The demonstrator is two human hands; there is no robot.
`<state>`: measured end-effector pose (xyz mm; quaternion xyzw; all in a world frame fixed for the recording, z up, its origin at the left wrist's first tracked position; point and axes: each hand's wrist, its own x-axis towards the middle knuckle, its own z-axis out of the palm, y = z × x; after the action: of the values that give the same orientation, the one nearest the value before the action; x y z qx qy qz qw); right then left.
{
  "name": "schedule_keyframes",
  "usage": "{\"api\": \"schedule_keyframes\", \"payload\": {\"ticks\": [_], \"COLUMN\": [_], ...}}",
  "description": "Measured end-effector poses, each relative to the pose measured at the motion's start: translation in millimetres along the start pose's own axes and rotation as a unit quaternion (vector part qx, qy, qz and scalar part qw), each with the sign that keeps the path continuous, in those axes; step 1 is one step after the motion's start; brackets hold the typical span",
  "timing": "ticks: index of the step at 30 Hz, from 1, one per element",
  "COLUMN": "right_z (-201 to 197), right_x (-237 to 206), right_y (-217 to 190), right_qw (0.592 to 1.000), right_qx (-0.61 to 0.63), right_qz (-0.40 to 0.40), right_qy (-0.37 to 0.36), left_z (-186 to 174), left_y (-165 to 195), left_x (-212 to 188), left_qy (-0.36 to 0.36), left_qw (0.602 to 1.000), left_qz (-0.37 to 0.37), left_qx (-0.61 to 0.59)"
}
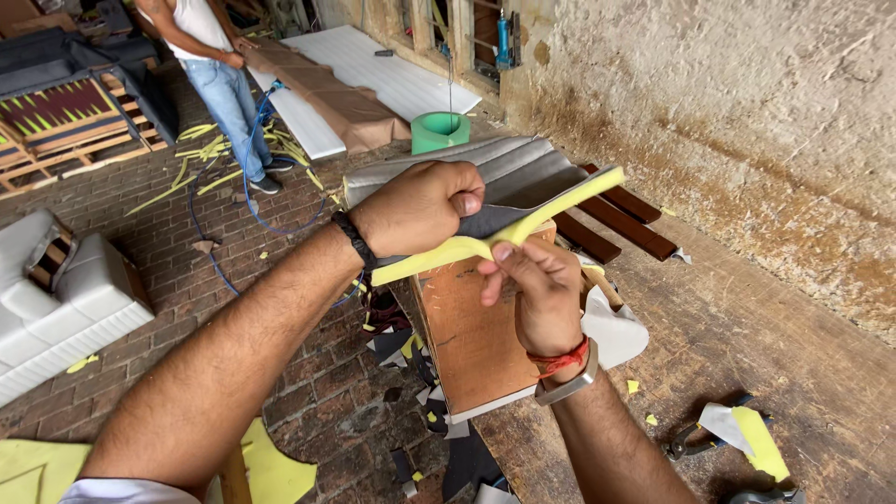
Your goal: The person staples light gray fabric onto a curved wooden chair back, trims excess material with scissors, applies glue with a spray gun, inserts yellow foam padding, and secures the fabric with a pneumatic staple gun. The finished chair back is then placed onto a larger upholstered frame.
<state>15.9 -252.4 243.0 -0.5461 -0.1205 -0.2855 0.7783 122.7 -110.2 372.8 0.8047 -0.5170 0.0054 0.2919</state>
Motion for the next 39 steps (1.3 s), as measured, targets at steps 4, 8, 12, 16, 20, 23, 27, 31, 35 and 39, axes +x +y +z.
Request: {"api": "schedule_keyframes", "payload": {"ticks": [4,8,12,16,20,23,27,31,35,39], "right_z": [-4.5,-17.8,-23.3,-17.8,-22.4,-27.4,-22.2,-15.0,-3.1,18.5], "right_x": [-2.7,1.8,-0.2,-8.4,1.8,27.0,40.9,31.0,24.7,9.5], "right_y": [3.3,5.0,10.0,-1.9,-49.5,-81.0,-84.0,-74.3,-72.7,-62.0], "right_qw": [0.999,0.996,0.999,0.996,0.978,0.920,0.929,0.954,0.962,0.949], "right_qx": [-0.031,-0.075,0.004,-0.002,-0.205,-0.363,-0.321,-0.207,-0.186,-0.265], "right_qz": [-0.003,-0.033,0.003,0.027,0.024,0.075,0.083,0.065,0.063,0.110], "right_qy": [0.016,-0.021,0.053,0.080,0.045,0.129,0.164,0.206,0.193,0.129], "left_z": [-6.7,-0.4,4.7,4.2,37.5,51.8,41.9,10.5,-8.9,-18.2], "left_y": [7.5,16.1,-3.1,-39.2,-55.4,-59.9,-61.0,-42.1,-2.5,18.3], "left_x": [0.2,12.2,39.4,59.8,53.3,57.4,69.5,59.9,5.9,-30.9], "left_qy": [-0.026,-0.116,-0.026,0.096,0.028,-0.027,0.089,0.042,-0.080,-0.071], "left_qw": [0.999,0.989,0.997,0.990,0.972,0.966,0.959,0.979,0.995,0.973], "left_qz": [0.002,-0.039,0.070,-0.004,0.106,0.136,0.081,0.049,-0.046,-0.018], "left_qx": [0.037,0.077,0.015,-0.105,-0.209,-0.217,-0.256,-0.192,0.039,0.219]}}
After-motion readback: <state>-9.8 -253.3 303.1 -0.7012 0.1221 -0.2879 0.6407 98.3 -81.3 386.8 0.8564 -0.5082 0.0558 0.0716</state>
